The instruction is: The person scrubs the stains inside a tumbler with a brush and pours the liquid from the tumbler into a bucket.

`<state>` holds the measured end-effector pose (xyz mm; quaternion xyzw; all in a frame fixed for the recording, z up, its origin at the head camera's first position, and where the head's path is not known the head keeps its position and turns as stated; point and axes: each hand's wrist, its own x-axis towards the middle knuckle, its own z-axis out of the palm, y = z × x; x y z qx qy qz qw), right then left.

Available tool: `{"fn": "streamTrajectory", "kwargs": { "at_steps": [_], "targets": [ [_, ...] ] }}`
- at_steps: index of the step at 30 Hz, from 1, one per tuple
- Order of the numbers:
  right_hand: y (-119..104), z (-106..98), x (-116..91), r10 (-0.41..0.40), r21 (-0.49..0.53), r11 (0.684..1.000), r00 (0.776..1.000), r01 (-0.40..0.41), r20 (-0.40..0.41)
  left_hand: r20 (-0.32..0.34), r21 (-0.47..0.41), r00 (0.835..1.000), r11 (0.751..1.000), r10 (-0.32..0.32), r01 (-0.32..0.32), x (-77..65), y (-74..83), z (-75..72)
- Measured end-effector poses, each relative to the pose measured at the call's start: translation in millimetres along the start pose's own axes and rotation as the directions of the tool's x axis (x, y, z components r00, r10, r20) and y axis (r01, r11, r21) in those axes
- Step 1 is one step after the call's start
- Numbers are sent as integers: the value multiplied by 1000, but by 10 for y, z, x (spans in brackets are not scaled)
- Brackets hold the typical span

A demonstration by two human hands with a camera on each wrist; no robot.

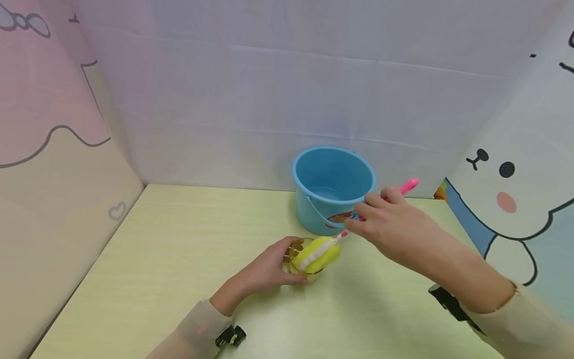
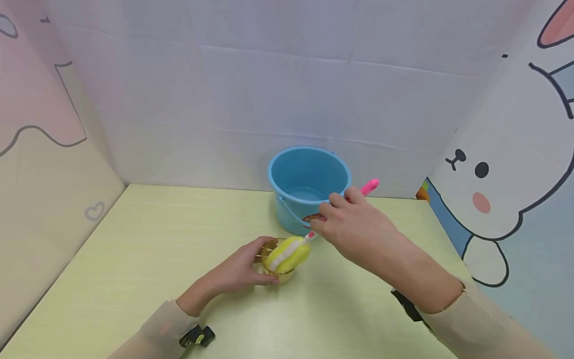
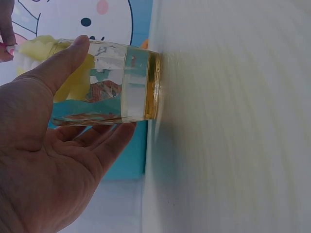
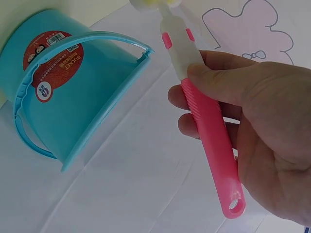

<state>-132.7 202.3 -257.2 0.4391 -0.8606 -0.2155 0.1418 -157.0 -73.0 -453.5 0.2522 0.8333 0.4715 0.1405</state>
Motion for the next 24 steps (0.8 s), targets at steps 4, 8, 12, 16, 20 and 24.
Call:
{"fn": "streamTrajectory", "kwargs": {
  "at_steps": [4, 8, 12, 16, 20, 24],
  "targets": [
    [-11, 4, 12, 3, 9, 1000, 1000, -3, 7, 0, -3, 1000, 1000, -2, 2, -6, 0, 0],
    [-19, 5, 32, 6, 12, 1000, 1000, -6, 12, 0, -14, 1000, 1000, 3, -3, -10, -2, 1],
    [-23, 29, 49, 3, 13, 1000, 1000, -3, -10, 1, -23, 1000, 1000, 7, -7, -3, -8, 2],
    [-28, 69, 65, 12, 28, 1000, 999, -11, -48, 2, -42, 1000, 999, 16, -16, 4, -13, 4],
    [-37, 95, 78, 27, 40, 999, 998, -24, -55, 2, -46, 1000, 999, 21, -21, 3, -12, 5],
    [-41, 111, 96, 42, 41, 998, 998, -40, -39, 1, -41, 1000, 999, 12, -11, -1, -4, 3]
  ]
}}
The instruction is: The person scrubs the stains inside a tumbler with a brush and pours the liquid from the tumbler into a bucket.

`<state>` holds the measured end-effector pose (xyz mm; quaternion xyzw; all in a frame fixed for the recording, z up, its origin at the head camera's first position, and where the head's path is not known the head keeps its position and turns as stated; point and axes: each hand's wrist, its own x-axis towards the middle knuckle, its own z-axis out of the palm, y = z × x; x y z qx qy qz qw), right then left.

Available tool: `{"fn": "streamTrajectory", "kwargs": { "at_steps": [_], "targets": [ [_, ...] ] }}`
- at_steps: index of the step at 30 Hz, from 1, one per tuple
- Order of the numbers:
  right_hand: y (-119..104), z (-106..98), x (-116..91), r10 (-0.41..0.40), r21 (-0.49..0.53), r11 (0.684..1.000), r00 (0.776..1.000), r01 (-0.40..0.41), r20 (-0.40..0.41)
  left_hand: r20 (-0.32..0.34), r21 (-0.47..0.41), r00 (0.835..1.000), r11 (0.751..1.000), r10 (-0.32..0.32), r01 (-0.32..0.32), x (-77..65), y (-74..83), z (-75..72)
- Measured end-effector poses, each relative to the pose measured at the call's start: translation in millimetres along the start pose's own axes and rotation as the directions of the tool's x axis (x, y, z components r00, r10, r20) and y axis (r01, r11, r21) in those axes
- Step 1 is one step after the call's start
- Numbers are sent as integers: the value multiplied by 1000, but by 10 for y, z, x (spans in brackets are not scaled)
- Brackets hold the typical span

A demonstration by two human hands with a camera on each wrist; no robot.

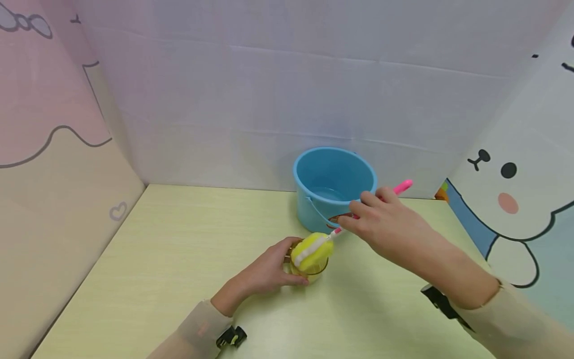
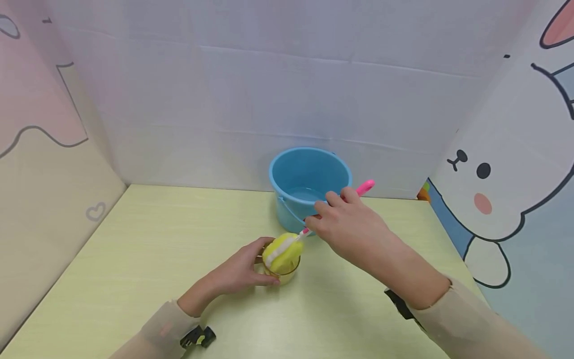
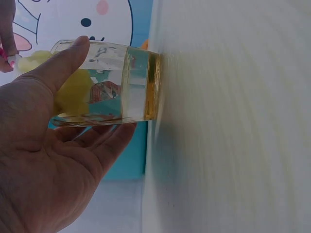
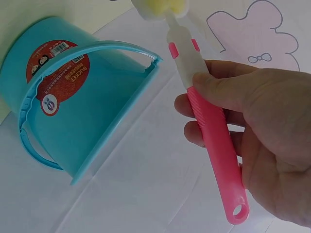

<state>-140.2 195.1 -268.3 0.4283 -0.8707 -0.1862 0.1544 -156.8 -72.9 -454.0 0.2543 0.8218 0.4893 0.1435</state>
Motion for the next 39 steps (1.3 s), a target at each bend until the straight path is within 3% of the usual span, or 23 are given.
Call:
{"fn": "streamTrajectory", "kwargs": {
  "at_steps": [6, 27, 34, 39],
  "targets": [
    [8, 15, 11, 30, -18, 999, 999, -29, 37, -7, -5, 1000, 1000, -10, 10, -4, -7, 6],
    [105, 40, -66, 55, -43, 998, 997, -53, 46, -14, 33, 1000, 999, -24, 24, -16, -2, 2],
    [150, 45, -122, 67, -48, 997, 997, -65, 41, -8, 28, 1000, 1000, -11, 12, -15, 2, -1],
    [169, 17, -148, 82, -38, 996, 994, -79, 78, -7, 19, 1000, 1000, 1, -1, -12, -5, -1]
  ]
}}
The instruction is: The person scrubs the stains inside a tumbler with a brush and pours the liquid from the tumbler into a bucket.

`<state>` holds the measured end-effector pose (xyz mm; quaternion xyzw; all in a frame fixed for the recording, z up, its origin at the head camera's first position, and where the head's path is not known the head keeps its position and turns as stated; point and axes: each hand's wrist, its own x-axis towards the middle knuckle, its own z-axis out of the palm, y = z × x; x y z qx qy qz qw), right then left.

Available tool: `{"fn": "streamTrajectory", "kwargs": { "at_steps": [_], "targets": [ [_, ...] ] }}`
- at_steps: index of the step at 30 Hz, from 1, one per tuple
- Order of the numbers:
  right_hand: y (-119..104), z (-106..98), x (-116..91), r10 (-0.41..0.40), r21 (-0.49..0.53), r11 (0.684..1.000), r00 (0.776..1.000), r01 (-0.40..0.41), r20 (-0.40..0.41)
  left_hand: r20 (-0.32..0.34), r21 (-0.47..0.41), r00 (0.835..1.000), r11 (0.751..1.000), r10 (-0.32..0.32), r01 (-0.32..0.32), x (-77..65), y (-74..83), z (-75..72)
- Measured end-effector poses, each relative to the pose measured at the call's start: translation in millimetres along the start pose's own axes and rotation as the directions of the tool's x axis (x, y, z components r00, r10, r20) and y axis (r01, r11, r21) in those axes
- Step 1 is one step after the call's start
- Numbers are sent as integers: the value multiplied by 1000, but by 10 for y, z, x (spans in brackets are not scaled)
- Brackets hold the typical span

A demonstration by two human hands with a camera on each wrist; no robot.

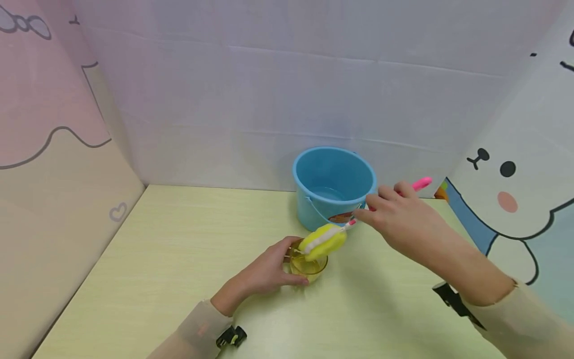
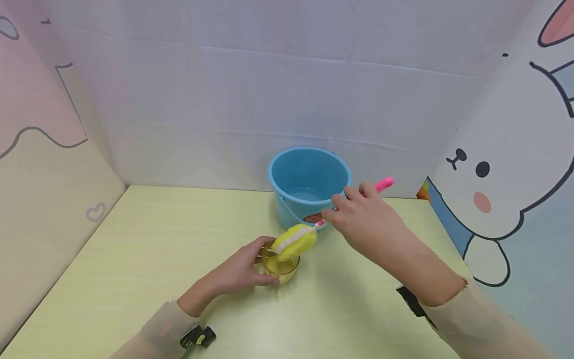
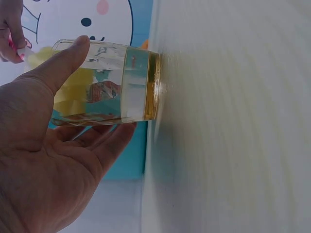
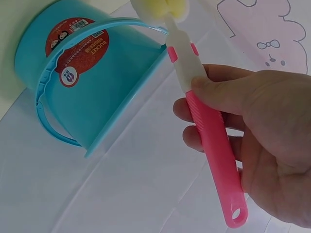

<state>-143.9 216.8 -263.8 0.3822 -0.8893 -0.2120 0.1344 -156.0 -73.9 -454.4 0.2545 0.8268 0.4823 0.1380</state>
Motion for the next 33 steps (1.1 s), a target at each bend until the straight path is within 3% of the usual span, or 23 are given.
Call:
{"fn": "streamTrajectory", "kwargs": {
  "at_steps": [23, 33],
  "targets": [
    [6, -99, -120, 13, 34, 999, 996, -16, 85, 3, 38, 1000, 999, 4, -4, 11, 2, -9],
    [-24, -138, -135, -34, 23, 999, 998, 32, 53, 0, 43, 1000, 999, -7, 7, 4, 6, -11]
  ]
}}
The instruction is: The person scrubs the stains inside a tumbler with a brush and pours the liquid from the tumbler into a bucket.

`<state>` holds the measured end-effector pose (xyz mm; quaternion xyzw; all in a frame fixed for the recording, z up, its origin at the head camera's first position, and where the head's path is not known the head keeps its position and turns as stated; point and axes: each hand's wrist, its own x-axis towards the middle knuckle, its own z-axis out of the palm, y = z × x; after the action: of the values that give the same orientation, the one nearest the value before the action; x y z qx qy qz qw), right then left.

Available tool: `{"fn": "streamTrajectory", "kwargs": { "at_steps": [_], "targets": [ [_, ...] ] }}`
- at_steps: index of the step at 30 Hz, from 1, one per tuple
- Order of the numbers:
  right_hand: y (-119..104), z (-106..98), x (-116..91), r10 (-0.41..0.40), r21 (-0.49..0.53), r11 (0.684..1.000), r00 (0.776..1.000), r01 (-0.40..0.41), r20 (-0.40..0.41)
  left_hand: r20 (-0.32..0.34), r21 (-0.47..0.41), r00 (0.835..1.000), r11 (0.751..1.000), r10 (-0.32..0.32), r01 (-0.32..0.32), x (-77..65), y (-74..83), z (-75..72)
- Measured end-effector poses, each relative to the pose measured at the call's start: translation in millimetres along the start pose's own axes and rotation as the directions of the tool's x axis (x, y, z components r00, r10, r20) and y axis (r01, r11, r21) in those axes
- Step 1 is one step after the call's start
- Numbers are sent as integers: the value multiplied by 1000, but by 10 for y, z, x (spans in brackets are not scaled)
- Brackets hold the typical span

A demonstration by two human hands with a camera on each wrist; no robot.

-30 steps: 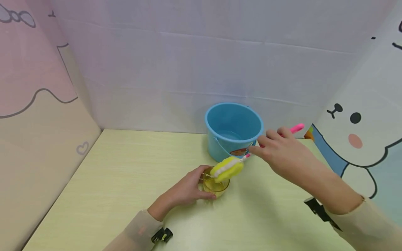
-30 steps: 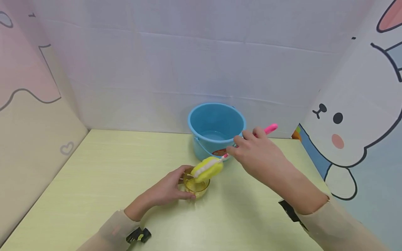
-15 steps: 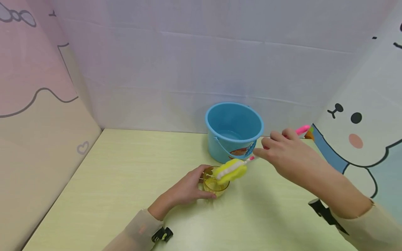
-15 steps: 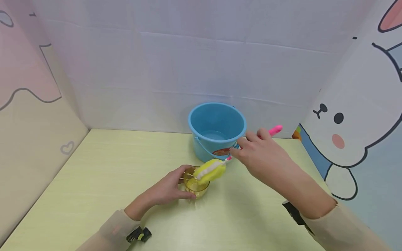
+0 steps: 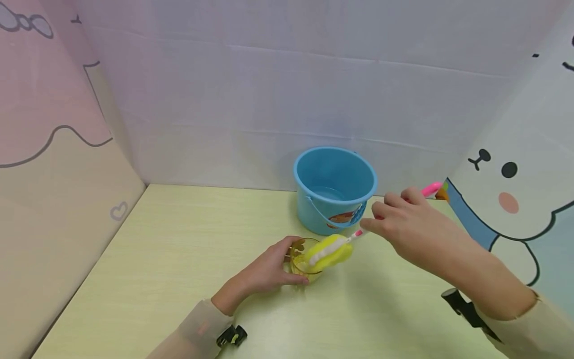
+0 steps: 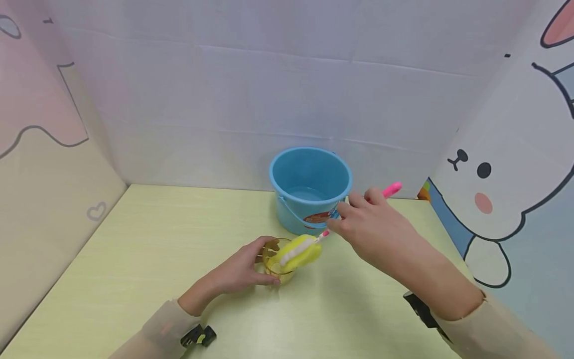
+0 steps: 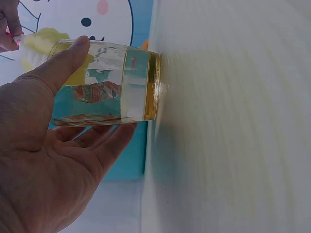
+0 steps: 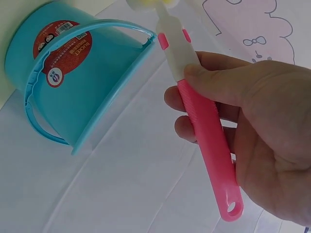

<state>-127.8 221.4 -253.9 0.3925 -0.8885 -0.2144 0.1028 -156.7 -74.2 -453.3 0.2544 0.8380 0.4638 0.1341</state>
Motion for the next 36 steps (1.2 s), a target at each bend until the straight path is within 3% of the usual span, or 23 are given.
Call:
{"fn": "streamTrajectory", "kwargs": {
  "at_steps": [17, 36],
  "targets": [
    [-77, 42, 99, -53, 25, 998, 996, 55, -73, -8, -9, 1000, 1000, 9, -9, 0, -1, 14],
    [-154, 213, 263, -37, 30, 999, 984, 42, -172, -3, -45, 1000, 999, 10, -10, 13, -7, 23]
  ]
}}
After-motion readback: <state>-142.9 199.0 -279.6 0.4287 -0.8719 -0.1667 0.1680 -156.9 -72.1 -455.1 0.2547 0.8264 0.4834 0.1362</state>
